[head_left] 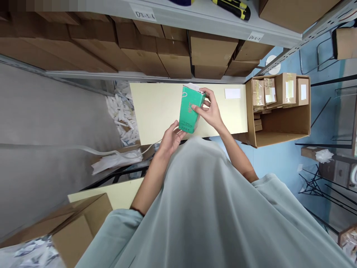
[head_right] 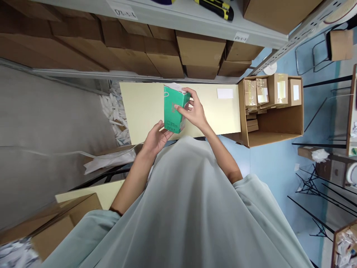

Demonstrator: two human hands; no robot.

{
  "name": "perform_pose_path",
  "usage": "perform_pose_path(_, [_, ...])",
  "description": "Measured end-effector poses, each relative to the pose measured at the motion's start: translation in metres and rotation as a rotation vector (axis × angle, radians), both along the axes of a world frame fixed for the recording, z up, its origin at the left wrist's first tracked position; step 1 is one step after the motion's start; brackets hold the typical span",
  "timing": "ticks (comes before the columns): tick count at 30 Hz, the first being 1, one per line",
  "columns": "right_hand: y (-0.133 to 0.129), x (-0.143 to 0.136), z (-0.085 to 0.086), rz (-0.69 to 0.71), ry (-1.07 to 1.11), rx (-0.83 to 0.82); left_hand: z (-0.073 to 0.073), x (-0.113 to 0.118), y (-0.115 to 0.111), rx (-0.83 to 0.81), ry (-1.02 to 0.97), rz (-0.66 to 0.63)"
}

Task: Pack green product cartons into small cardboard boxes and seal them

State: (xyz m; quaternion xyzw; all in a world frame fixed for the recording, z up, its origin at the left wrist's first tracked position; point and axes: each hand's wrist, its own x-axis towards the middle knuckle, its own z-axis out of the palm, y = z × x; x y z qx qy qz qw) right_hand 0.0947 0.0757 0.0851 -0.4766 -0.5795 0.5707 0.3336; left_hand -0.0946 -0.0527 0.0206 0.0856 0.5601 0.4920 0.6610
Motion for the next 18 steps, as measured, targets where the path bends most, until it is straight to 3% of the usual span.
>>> perform_pose_path(3, [-0.017, -0.003, 0.002, -0.038, -0.064, 0.119, -0.01, -0.003, 0.015, -0.02, -0.01, 0.016])
perform_pose_path(6, [-0.036, 0.002, 0.005, 0.039, -0.142, 0.267, -0.012, -0.004, 0.032, -0.032, -0.021, 0.017])
perform_pose_path(11, [-0.067, 0.019, 0.0, 0.398, -0.23, 0.457, -0.004, 0.0, 0.057, 0.0, -0.046, -0.032])
perform_pose_path(18, [-0.088, 0.038, -0.018, 0.825, -0.34, 0.324, 0.004, 0.015, 0.08, 0.053, -0.034, -0.099])
